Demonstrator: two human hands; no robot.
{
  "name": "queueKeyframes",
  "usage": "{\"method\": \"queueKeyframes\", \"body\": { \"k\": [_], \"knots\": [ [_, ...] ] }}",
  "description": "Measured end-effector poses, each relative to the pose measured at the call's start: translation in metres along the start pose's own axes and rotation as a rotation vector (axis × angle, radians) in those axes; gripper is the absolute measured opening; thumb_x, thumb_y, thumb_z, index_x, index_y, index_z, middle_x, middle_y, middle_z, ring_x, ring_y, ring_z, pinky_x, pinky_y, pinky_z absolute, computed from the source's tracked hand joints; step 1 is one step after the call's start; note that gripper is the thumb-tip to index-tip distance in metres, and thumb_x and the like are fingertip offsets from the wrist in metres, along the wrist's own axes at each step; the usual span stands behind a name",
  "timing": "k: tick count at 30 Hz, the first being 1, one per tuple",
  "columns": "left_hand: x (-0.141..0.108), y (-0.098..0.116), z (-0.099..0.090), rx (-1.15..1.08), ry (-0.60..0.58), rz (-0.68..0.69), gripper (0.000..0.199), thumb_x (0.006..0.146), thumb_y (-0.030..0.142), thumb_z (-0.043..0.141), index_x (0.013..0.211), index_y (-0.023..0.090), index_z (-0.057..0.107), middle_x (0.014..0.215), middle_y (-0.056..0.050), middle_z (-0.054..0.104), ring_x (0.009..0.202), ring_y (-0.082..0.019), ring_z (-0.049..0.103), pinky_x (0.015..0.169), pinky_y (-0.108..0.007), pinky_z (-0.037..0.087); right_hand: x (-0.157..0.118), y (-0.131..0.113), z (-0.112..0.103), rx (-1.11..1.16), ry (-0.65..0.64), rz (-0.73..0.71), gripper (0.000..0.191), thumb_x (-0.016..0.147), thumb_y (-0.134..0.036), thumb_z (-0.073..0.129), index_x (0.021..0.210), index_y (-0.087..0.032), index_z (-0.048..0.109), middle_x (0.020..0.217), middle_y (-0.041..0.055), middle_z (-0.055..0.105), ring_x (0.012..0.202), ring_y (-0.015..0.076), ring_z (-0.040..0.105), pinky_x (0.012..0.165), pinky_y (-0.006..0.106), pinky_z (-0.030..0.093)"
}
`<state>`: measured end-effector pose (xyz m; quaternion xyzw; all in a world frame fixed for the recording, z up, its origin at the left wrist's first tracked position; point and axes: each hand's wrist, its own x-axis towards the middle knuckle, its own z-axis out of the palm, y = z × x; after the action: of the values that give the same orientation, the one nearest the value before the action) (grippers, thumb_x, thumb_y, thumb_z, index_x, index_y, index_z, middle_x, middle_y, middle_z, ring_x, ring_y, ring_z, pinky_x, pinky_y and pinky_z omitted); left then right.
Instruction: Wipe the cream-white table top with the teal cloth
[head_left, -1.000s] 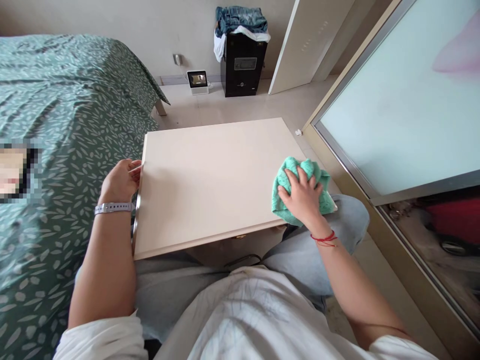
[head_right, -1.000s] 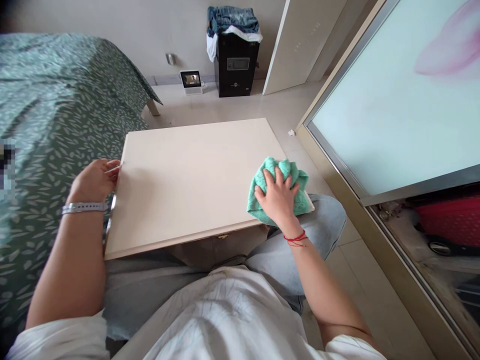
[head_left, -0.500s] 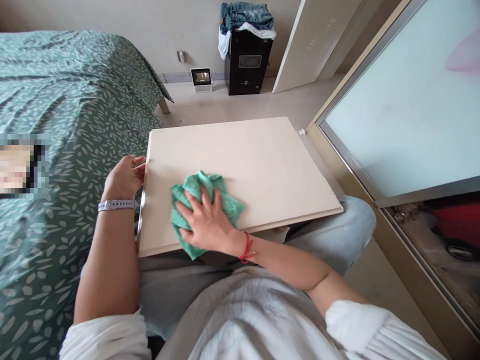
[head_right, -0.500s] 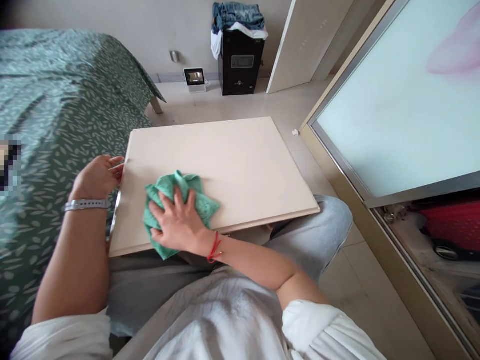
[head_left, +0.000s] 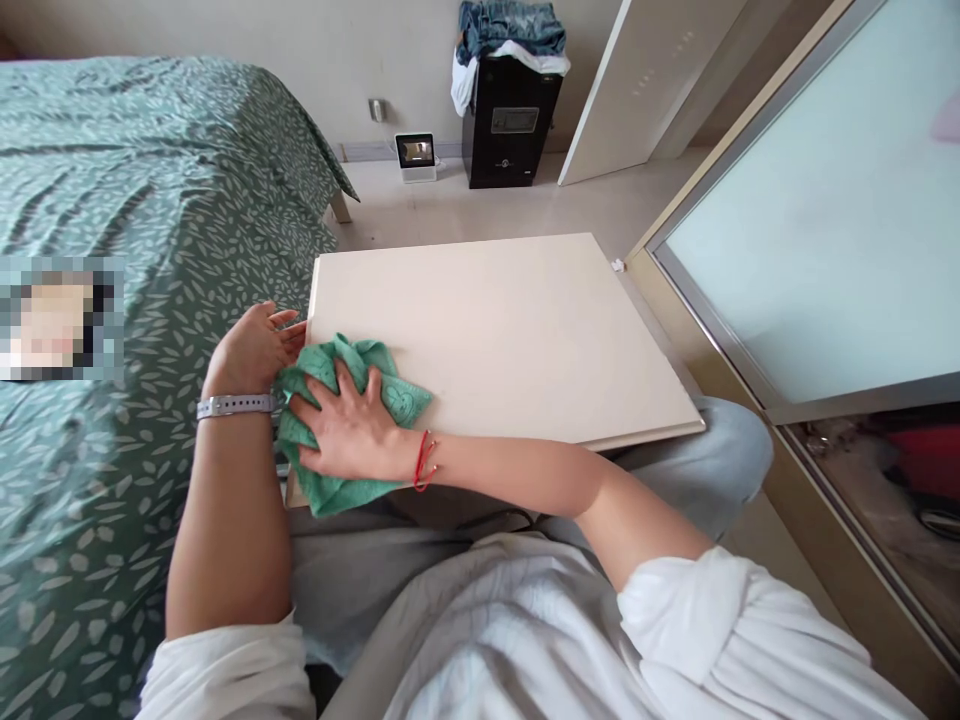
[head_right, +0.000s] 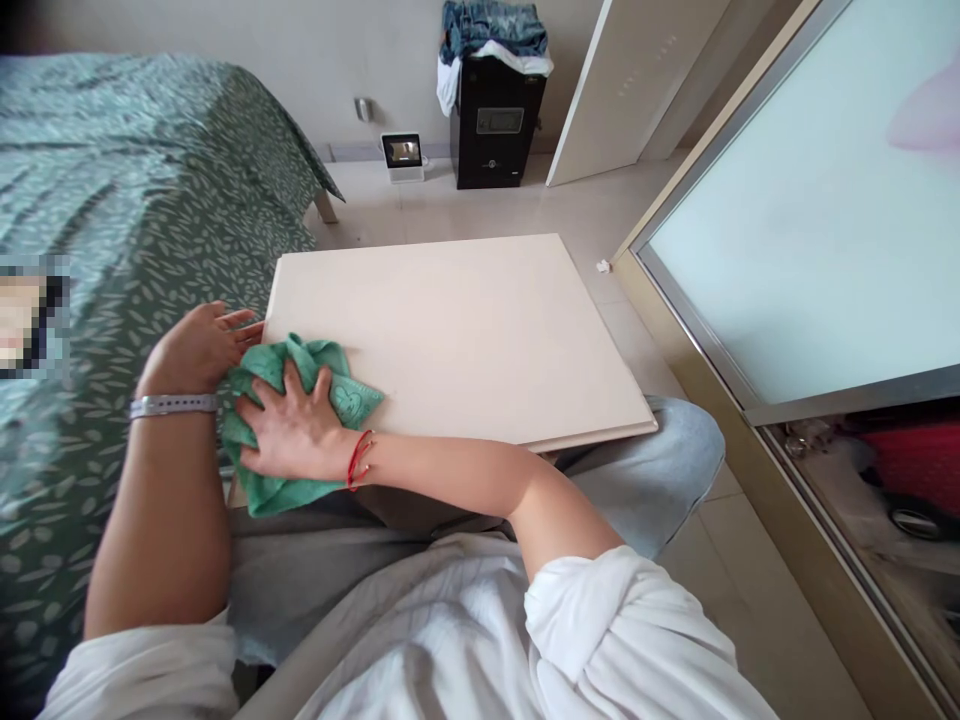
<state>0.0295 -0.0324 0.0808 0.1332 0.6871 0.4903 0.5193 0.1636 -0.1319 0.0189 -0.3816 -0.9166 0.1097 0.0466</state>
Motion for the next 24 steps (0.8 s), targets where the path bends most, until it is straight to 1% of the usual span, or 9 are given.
{"method": "queueKeyframes", "body": {
  "k": [2,4,8,11,13,14,17,20,24],
  "knots": [
    [0.0,0.001,-0.002,0.051,0.036,0.003,0.044,0.134,0.027,0.034,0.104,0.02,0.065,0.074,-0.002,0.068,0.05,-0.018,0.054,0.048,-0.025,0.042,0.02,0.011,-0.003,0.007,0.035,0.065,0.072,0.131,-0.062,0.061,0.193,-0.025,0.065,0.21,0.0164,0.05,0.194,0.0552,0.04,0.144,0.084,0.052],
    [0.001,0.002,-0.003,0.04,0.026,0.006,0.042,0.133,0.026,0.035,0.106,0.02,0.067,0.07,0.0,0.064,0.047,-0.018,0.05,0.046,-0.026,0.038,0.04,0.022,-0.006,0.015,0.063,0.122,0.068,0.13,-0.057,0.063,0.191,-0.026,0.066,0.21,0.018,0.05,0.194,0.054,0.04,0.144,0.084,0.051],
    [0.009,-0.001,-0.005,-0.012,-0.006,0.009,0.041,0.133,0.025,0.035,0.109,0.019,0.068,0.069,0.001,0.06,0.049,-0.018,0.05,0.048,-0.025,0.039,0.079,0.047,-0.014,0.041,0.11,0.166,0.063,0.128,-0.051,0.065,0.186,-0.026,0.071,0.208,0.0185,0.052,0.191,0.0549,0.044,0.143,0.086,0.051],
    [0.016,-0.006,-0.007,-0.035,-0.001,0.041,0.038,0.133,0.024,0.039,0.108,0.019,0.067,0.07,0.002,0.059,0.052,-0.017,0.05,0.051,-0.024,0.039,0.102,0.065,-0.021,0.05,0.135,0.188,0.059,0.128,-0.051,0.065,0.182,-0.027,0.074,0.207,0.0105,0.056,0.188,0.0523,0.048,0.144,0.08,0.052],
    [0.02,-0.008,-0.008,-0.044,0.0,0.068,0.036,0.132,0.025,0.041,0.108,0.019,0.068,0.074,-0.001,0.061,0.058,-0.018,0.052,0.056,-0.026,0.043,0.115,0.076,-0.025,0.047,0.127,0.207,0.059,0.13,-0.053,0.064,0.184,-0.03,0.072,0.208,0.005,0.055,0.189,0.0497,0.047,0.146,0.075,0.051],
    [0.021,-0.01,-0.009,-0.046,-0.001,0.077,0.035,0.131,0.025,0.043,0.108,0.019,0.068,0.077,-0.003,0.063,0.061,-0.019,0.054,0.06,-0.027,0.045,0.12,0.081,-0.027,0.044,0.12,0.218,0.061,0.131,-0.054,0.062,0.186,-0.031,0.07,0.21,0.004,0.052,0.191,0.0487,0.045,0.148,0.074,0.05],
    [0.023,-0.011,-0.008,-0.05,0.001,0.074,0.029,0.127,0.024,0.048,0.108,0.018,0.07,0.087,-0.007,0.068,0.072,-0.022,0.061,0.068,-0.029,0.051,0.133,0.095,-0.033,0.035,0.084,0.255,0.067,0.131,-0.051,0.056,0.194,-0.03,0.063,0.215,0.0071,0.042,0.196,0.0477,0.039,0.152,0.074,0.045],
    [0.019,-0.011,-0.005,-0.045,0.027,0.072,0.029,0.127,0.023,0.049,0.109,0.017,0.071,0.094,-0.01,0.072,0.078,-0.022,0.066,0.073,-0.029,0.054,0.137,0.114,-0.04,0.038,0.075,0.296,0.07,0.129,-0.047,0.054,0.196,-0.029,0.062,0.216,0.0101,0.04,0.197,0.0503,0.037,0.152,0.079,0.042],
    [0.01,-0.009,0.001,-0.005,0.073,0.077,0.035,0.13,0.023,0.045,0.107,0.016,0.069,0.096,-0.009,0.072,0.079,-0.019,0.066,0.073,-0.027,0.053,0.127,0.16,-0.048,0.054,0.1,0.378,0.071,0.127,-0.048,0.057,0.195,-0.027,0.062,0.215,0.0144,0.041,0.195,0.0531,0.038,0.149,0.086,0.041]
  ]
}}
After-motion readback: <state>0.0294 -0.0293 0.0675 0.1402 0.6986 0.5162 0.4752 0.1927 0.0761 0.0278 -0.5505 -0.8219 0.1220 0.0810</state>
